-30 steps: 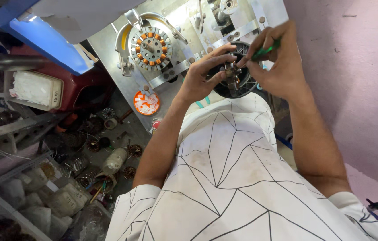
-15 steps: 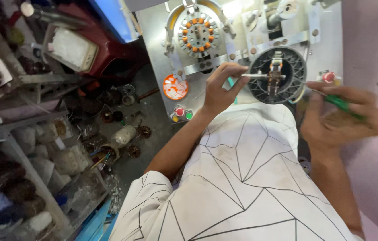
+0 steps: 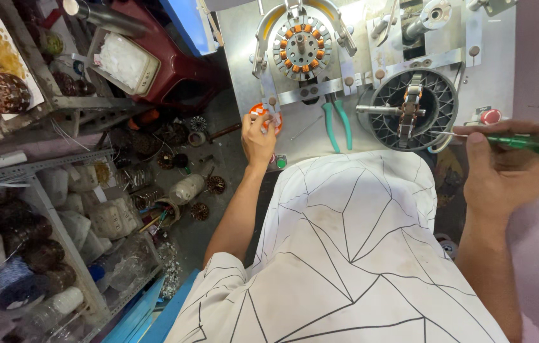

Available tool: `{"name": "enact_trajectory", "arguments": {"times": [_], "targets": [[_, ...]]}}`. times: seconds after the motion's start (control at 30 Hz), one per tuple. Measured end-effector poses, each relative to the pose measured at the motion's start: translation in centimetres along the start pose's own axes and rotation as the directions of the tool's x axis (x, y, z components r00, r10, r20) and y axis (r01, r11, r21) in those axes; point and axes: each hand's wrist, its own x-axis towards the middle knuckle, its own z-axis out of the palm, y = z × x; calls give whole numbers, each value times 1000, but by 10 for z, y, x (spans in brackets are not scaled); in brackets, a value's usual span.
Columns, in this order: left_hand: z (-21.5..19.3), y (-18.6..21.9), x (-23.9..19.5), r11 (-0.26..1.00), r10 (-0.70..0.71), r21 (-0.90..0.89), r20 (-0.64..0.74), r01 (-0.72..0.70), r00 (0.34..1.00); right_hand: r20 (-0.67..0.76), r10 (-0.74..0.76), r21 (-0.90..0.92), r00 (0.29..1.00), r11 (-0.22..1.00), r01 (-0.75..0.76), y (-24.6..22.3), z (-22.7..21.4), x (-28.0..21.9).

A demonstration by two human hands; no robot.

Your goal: The person uses a screwdriver and pliers to adjust copper wires on a fan stator at a winding machine. They use scissors to cut material and apply tape to the wire connections.

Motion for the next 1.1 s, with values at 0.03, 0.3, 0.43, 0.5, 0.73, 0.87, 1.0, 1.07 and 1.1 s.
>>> {"name": "enact_trajectory", "arguments": {"times": [0.03, 0.3, 0.43, 0.5, 0.73, 0.87, 1.0, 1.07, 1.1], "targets": [[1, -1, 0, 1000, -4, -1, -17, 4, 1000, -13, 46, 75, 999, 996, -45, -1, -1, 0], [-13, 16, 6, 967, -103, -238, -36, 91, 994, 30, 8, -56, 1000, 998, -6, -57, 13, 26], [-28, 23, 11, 963, -103, -252, -1, 99, 995, 111, 312, 22, 944, 948, -316, -88, 30, 37], [-36, 38, 13, 942, -114, -312, 37, 120, 993, 222, 302, 11, 927, 950, -312, -93, 40, 37], [-73, 173, -9, 723, 212, -691, 227, 5, 951, 398, 286, -24, 872, 953, -302, -100, 70, 40], [-74, 233, -13, 712, 464, -668, 219, -214, 859, 344, 169, -17, 924, 985, -173, -103, 66, 42], [-60, 251, -8, 686, 501, -701, 258, -197, 826, 259, 93, -213, 961, 976, -37, -103, 57, 43], [-50, 252, -9, 673, 517, -711, 255, -204, 817, 229, 68, -237, 971, 971, -12, -100, 53, 40], [-45, 251, -10, 669, 521, -715, 255, -204, 814, 218, 58, -248, 974, 969, -3, -98, 51, 37]]}}
